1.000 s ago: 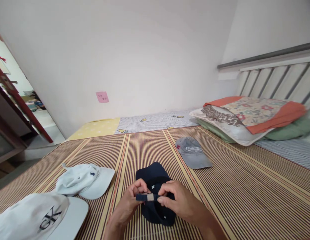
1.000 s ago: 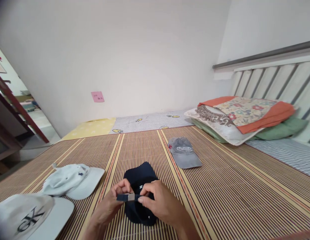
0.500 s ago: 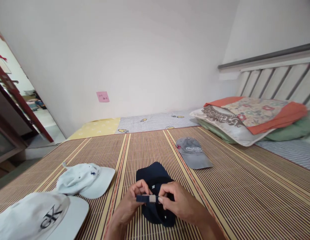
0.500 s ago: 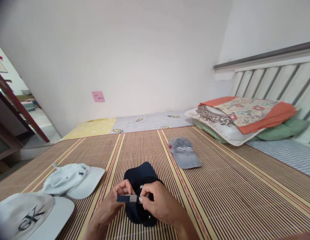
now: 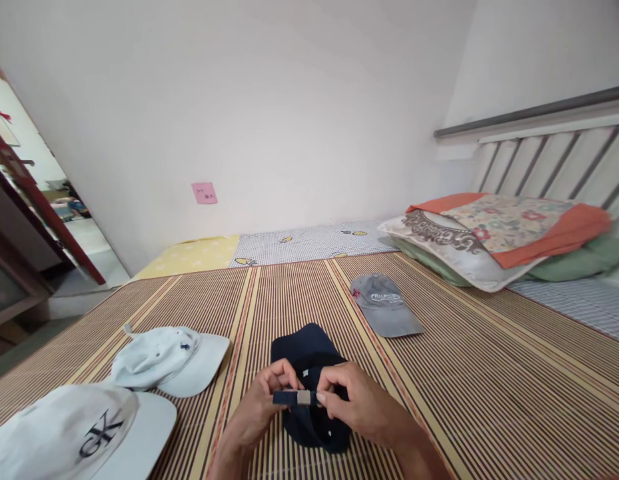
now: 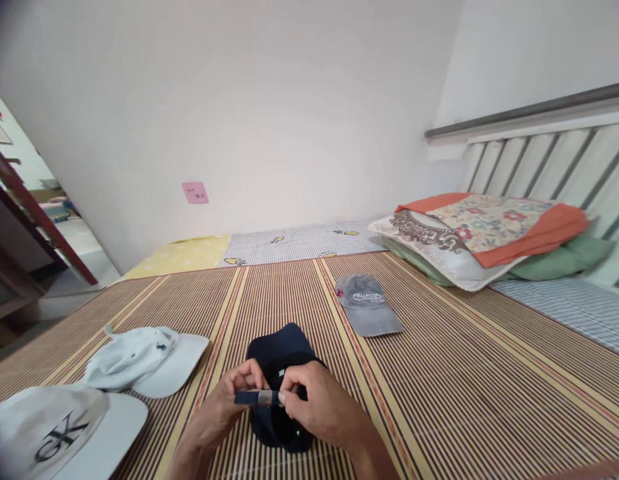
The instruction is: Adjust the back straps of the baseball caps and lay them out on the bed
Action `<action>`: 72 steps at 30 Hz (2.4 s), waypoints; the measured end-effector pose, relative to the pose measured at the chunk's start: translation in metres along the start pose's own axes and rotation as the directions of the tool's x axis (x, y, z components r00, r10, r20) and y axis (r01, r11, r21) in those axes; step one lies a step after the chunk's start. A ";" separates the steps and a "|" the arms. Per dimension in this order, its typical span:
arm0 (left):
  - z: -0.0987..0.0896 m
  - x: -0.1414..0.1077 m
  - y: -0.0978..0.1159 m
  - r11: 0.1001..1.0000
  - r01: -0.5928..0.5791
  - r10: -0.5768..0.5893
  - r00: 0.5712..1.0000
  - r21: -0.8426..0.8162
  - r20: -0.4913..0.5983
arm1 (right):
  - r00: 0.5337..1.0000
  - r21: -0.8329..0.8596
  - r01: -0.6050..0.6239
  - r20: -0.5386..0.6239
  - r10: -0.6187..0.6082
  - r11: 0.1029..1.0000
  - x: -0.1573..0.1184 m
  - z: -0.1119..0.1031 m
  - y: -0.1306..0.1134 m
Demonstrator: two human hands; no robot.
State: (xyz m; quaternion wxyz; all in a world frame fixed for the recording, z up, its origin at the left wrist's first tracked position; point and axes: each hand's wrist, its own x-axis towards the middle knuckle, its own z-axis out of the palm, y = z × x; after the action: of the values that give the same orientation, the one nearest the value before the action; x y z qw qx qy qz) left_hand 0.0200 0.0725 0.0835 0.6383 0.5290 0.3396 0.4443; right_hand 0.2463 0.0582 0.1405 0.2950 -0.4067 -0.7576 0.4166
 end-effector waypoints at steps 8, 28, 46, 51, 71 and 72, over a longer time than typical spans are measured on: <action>0.003 -0.001 0.004 1.000 0.008 -0.008 1.000 -0.013 -0.019 | 1.000 0.006 0.006 0.003 -0.006 1.000 0.001 0.000 0.003; 0.003 -0.003 0.005 1.000 0.030 -0.030 0.999 0.000 -0.030 | 0.998 -0.025 0.052 -0.018 -0.052 0.998 0.002 0.001 0.006; -0.001 -0.007 0.018 0.954 0.044 -0.062 0.997 0.297 0.051 | 0.998 0.033 0.046 -0.031 -0.045 0.998 0.001 -0.008 0.010; -0.006 -0.008 0.017 0.966 0.039 -0.047 0.999 0.254 0.026 | 0.999 0.073 0.005 -0.044 -0.002 0.997 -0.001 -0.020 0.021; -0.028 -0.019 0.026 0.952 0.076 -0.073 0.997 0.298 -0.021 | 1.000 0.149 0.007 -0.025 -0.003 0.989 0.001 -0.028 0.049; -0.028 -0.019 0.026 0.949 0.076 -0.072 0.997 0.305 -0.024 | 0.999 0.148 0.010 -0.035 -0.005 0.989 0.001 -0.029 0.047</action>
State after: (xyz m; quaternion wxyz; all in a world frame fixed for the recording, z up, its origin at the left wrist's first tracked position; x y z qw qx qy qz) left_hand -0.0182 0.0667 0.1026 0.5628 0.6054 0.4277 0.3657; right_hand 0.2861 0.0859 0.1133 0.3392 -0.3881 -0.7208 0.4634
